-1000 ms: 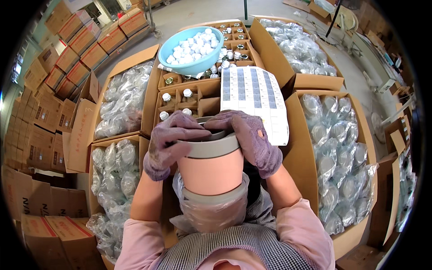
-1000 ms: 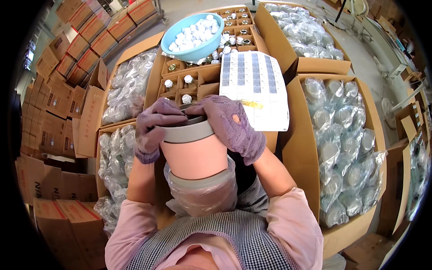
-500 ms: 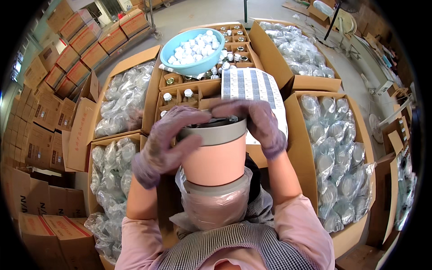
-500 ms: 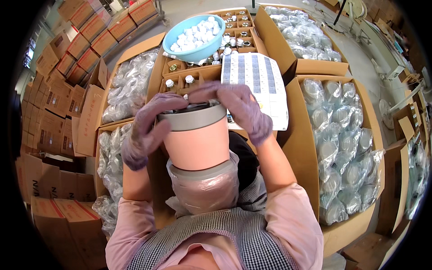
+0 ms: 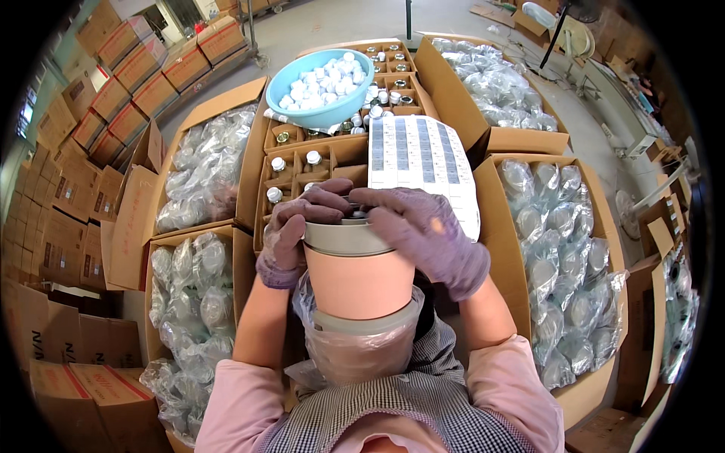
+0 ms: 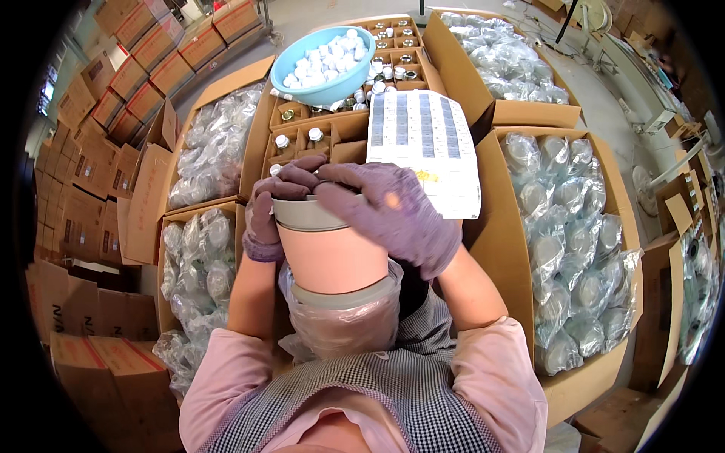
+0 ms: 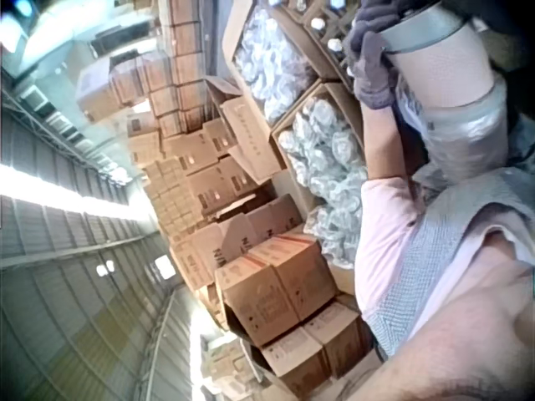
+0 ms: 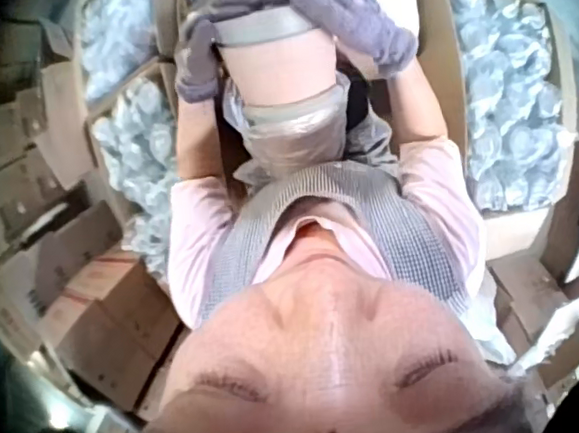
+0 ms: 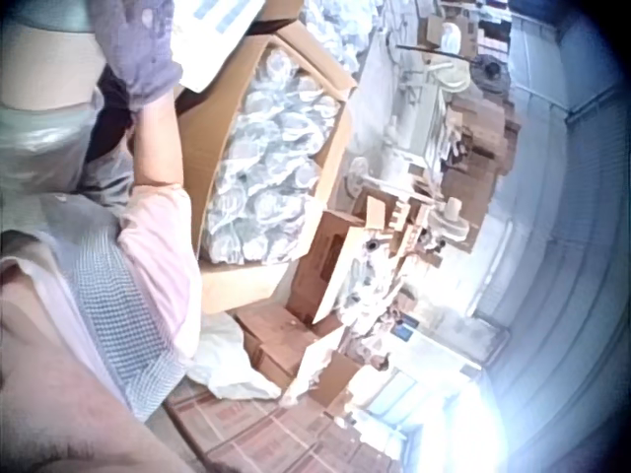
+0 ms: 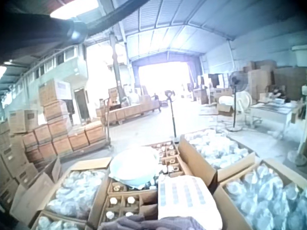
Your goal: The person assembles cylindrical containers by inserting metal lids and applying labels. They handle pink and green containers, place lids into the openings, and affix labels to the sides. The person works at a table surrounded by cardboard boxes and plastic-wrapped items.
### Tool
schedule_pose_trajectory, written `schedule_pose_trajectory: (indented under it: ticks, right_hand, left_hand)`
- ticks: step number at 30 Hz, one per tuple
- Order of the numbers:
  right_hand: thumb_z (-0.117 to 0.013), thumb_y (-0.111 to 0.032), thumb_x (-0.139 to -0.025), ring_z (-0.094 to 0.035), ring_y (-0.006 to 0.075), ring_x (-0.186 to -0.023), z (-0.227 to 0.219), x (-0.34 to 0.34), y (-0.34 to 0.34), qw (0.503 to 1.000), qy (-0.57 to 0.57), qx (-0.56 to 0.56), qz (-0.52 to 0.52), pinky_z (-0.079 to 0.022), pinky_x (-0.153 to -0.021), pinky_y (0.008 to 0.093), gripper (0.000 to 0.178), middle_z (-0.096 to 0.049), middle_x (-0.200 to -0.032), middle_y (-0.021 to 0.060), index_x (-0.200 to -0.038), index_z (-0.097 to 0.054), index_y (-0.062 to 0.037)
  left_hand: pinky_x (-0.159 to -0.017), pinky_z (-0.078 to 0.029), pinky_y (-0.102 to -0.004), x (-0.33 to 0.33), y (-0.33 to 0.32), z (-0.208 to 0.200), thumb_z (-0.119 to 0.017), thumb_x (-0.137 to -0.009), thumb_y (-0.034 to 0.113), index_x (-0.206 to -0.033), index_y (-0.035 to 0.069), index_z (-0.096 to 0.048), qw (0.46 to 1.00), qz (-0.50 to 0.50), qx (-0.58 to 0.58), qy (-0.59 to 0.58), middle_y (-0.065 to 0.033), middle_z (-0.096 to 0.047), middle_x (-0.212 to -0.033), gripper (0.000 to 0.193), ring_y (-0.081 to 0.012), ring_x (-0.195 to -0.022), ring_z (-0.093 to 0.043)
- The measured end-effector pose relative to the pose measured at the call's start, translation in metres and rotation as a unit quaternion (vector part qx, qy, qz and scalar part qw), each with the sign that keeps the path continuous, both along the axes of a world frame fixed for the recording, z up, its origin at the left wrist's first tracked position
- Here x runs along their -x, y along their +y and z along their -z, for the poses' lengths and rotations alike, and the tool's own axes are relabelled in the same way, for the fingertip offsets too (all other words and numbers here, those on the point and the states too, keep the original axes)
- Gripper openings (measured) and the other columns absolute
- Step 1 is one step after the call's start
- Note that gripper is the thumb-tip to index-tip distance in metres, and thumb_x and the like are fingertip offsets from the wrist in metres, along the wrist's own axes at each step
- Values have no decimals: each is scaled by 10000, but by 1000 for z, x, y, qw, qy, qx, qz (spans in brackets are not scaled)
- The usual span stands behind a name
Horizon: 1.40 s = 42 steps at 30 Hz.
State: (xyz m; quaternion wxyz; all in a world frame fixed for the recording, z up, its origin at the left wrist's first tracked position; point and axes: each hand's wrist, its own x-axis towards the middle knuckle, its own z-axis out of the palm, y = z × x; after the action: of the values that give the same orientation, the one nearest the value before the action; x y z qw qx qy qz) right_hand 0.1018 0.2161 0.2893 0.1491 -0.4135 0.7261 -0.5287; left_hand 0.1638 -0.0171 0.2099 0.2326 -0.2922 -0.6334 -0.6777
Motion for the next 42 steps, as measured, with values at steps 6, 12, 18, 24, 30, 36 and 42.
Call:
schedule_pose_trajectory:
  ticks: [6, 12, 18, 24, 30, 36, 42]
  right_hand:
    - [-388, -342, -1055, -672, 357, -1068, 56, 40, -23, 917, -247, 297, -103, -510, -981, 396, 497, -691, -1175, 216, -1174, -673, 48]
    - [-422, -231, -1011, -665, 436, -1045, 86, 44, -51, 893, -48, 400, -199, -491, -996, 511, 433, -718, -1033, 253, -996, -686, 112]
    - [-480, -273, -971, -663, 429, -1074, 101, 43, -50, 881, -53, 414, -222, -488, -1008, 490, 437, -715, -1063, 245, -1047, -708, 93]
    - [-515, -203, -924, -652, 382, -1134, 63, 23, -7, 967, 28, 244, -65, -494, -1011, 433, 348, -715, -1114, 214, -1057, -722, 43]
    - [-526, -130, -904, -666, 383, -1087, 36, -7, -9, 979, 173, 89, 67, -520, -963, 430, 269, -718, -1091, 200, -1036, -711, 16]
    - [-331, -517, -1023, -570, 366, -1251, 46, 41, -20, 957, 27, 249, -145, -376, -1111, 449, 687, -637, -1279, 242, -1126, -726, 36]
    - [-620, -624, -823, -652, 389, -1116, 74, 44, -33, 942, -39, 282, -180, -467, -1025, 468, 710, -716, -1110, 232, -980, -740, 58]
  left_hand:
    - [-1057, -418, -430, -31, 36, -82, -661, -836, 139, -1123, -15, -710, 963, -174, 197, -68, -182, -674, -1183, 330, -328, -1207, -587]
    - [-908, -491, -389, -50, 59, -79, -791, -715, 131, -1034, 18, -739, 905, -307, 290, -53, -111, -729, -974, 342, -295, -972, -683]
    - [-878, -496, -388, -53, 83, -91, -772, -663, 141, -975, 18, -756, 868, -335, 365, -36, -109, -735, -968, 336, -295, -934, -673]
    - [-884, -497, -392, -42, 40, -61, -759, -742, 375, -947, 18, -783, 955, -194, 224, -21, -120, -749, -956, 412, -295, -903, -688]
    - [-991, -453, -501, -26, 4, -23, -690, -817, 419, -957, -34, -767, 993, -75, 90, 30, -176, -734, -964, 480, -331, -944, -679]
    - [-1050, -435, -490, -34, 9, -73, -734, -789, 209, -1034, -45, -727, 976, -99, 192, -33, -174, -715, -1041, 353, -338, -1053, -661]
    - [-876, -500, -375, -53, 59, -94, -823, -689, 154, -1006, 14, -743, 886, -319, 336, -13, -138, -737, -996, 356, -292, -969, -697]
